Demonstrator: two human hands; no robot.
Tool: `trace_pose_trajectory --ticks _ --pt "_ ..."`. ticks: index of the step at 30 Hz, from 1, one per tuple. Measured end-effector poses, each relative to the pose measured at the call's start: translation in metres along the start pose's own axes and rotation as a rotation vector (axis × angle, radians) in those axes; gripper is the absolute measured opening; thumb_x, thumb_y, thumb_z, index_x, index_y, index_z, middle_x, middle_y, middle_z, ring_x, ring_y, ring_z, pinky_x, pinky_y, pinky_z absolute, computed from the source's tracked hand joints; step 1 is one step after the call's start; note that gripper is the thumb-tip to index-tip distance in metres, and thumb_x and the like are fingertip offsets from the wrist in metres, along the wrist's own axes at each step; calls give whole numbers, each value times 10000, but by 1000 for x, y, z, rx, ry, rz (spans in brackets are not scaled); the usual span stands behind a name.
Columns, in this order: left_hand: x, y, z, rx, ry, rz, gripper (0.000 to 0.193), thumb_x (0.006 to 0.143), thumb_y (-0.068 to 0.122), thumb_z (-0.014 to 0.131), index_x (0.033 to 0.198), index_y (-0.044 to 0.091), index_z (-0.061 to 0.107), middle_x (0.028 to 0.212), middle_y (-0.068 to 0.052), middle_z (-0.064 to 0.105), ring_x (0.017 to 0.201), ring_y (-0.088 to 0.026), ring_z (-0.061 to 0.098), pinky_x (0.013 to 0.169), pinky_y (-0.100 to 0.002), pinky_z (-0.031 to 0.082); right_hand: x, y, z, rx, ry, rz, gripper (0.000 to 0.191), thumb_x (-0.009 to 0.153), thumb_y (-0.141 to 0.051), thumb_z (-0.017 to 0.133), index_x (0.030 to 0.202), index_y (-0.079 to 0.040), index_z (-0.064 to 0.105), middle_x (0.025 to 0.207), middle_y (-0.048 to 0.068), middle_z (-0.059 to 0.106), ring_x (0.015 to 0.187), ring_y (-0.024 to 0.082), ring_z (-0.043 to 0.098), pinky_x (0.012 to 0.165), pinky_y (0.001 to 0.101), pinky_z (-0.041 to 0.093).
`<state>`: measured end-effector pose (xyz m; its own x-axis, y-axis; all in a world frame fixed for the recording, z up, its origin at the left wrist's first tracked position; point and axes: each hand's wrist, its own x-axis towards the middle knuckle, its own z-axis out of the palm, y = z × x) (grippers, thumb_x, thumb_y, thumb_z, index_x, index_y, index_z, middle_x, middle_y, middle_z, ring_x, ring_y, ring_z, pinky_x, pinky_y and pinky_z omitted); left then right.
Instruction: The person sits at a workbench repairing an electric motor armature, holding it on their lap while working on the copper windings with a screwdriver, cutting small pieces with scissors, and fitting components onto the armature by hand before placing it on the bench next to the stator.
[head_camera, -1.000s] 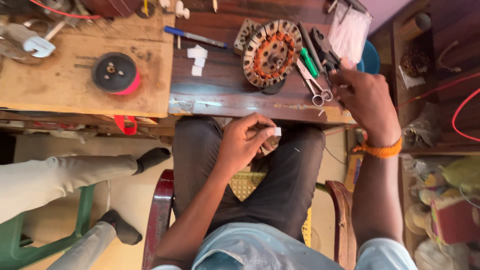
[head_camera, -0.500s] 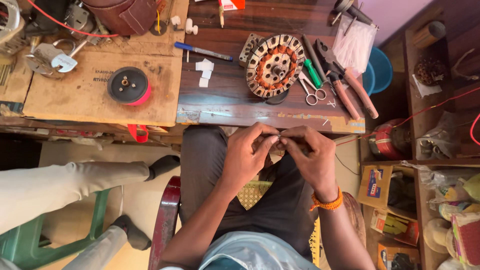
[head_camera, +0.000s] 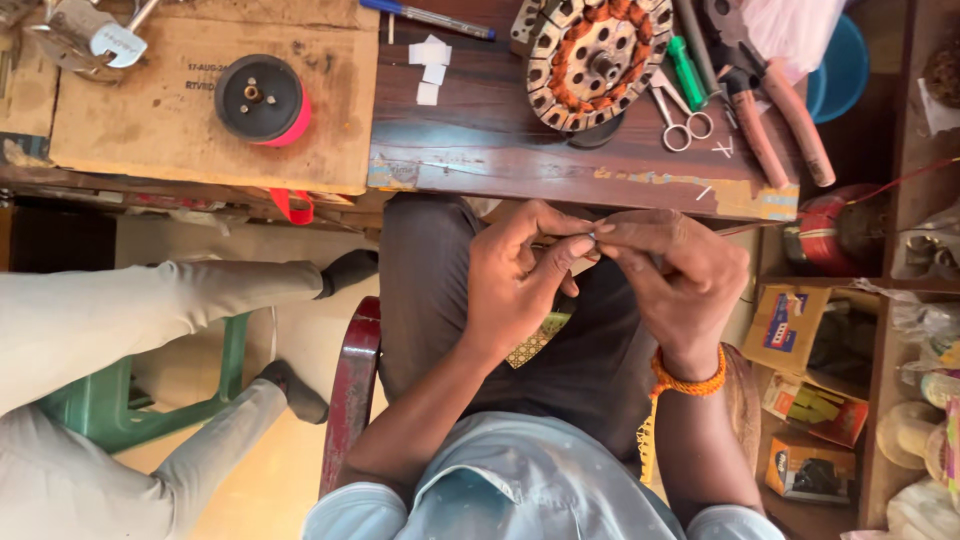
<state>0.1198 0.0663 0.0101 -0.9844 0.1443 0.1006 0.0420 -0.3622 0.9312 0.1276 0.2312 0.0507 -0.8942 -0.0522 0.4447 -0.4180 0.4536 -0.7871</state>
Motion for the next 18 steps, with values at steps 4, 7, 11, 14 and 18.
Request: trace_pose_trajectory --ticks 4,7,11,14,18 --pt "-2 13 3 393 69 250 90 1031 16 689 1115 -12 676 1043 -49 699 913 -62 719 664 -213 639 -6 9 13 285 75 284 119 936 26 784 1038 39 725 994 83 753 876 132 722 806 261 601" --pt "3 17 6 754 152 510 88 1048 26 712 1124 29 668 961 -50 673 887 -88 630 691 -267 542 -9 20 33 333 157 311 90 997 -11 751 1043 49 702 1008 81 732 891 120 683 813 254 582" --pt "8 15 12 537 159 422 161 965 -30 729 1113 -5 669 1059 -83 668 927 -158 663 725 -338 570 -13 31 64 776 280 259 161 1078 -114 716 1123 15 630 1097 73 659 959 109 633 841 227 542" --pt "11 13 12 59 114 103 175 956 -58 720 1120 -17 678 1104 -87 634 863 -99 661 599 -277 556 -15 39 65 942 229 200 214 1095 -171 735 1147 -2 614 1159 54 590 1020 104 598 887 230 533" --pt "9 15 13 393 159 230 142 944 -49 741 1068 2 695 1060 -95 580 802 -129 651 612 -274 535 -20 48 50 682 115 84 342 1039 -278 765 1203 -20 611 1209 29 584 999 94 617 807 235 579"
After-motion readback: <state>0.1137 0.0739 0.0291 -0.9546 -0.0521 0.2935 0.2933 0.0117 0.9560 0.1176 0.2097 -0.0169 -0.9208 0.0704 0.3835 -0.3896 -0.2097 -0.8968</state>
